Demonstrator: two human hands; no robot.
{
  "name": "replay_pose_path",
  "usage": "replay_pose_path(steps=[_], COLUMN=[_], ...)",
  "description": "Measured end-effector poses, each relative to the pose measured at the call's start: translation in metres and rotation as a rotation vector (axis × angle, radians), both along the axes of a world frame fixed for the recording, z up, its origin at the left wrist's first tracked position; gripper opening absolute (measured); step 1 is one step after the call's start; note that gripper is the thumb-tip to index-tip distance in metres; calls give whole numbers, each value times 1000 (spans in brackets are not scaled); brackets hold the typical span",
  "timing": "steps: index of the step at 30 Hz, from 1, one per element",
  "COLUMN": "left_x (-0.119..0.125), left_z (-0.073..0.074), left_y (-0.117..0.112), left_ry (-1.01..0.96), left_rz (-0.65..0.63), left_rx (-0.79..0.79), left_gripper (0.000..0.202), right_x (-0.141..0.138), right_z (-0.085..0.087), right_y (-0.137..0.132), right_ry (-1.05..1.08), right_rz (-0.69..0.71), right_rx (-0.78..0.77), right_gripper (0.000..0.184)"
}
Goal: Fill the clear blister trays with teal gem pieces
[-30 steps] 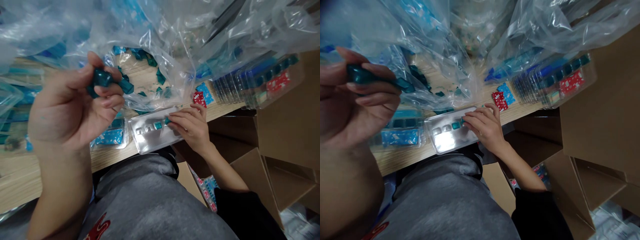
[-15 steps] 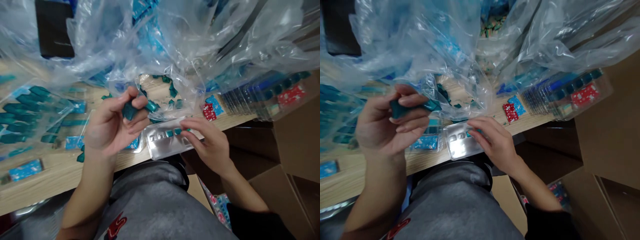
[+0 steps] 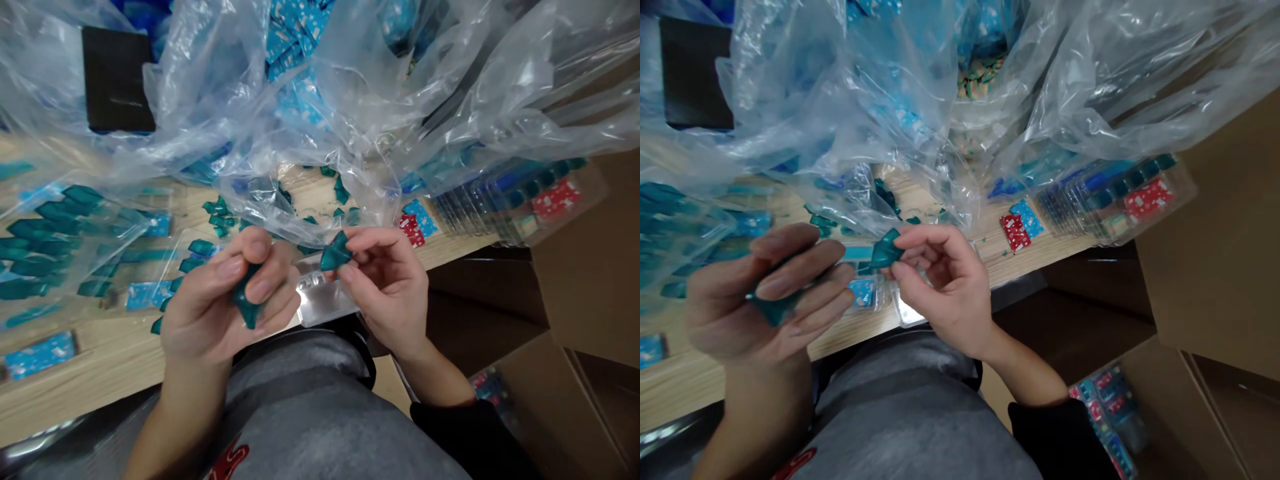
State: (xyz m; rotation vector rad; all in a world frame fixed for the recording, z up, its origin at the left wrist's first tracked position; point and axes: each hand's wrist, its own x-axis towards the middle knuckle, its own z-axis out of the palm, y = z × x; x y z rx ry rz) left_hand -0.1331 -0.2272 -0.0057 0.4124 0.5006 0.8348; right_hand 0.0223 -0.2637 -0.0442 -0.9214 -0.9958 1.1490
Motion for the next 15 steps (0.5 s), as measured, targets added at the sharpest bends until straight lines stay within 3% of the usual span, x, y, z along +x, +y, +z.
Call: replay_pose_path(steps=[5,9,12,15], left_x=[-11,-7,-2,-2], left_z=[-1,-11,-15,-14], left_y=[-2,-15,-26,-29], left_ry=[78,635,962,976], left_rz=[173,409,391,362], left_rx=[133,515,851,1042], left_gripper=[13,8,24,32], right_x=[0,0,1,3], right_z=[-4,1,5,5], right_y=[-2,-7,-9,-10], right_ry=[-25,-53,-107,-170], right_rz=[-106,-3,29,67], right_rx=[19,72,140,167], right_gripper=[25,38,37,39])
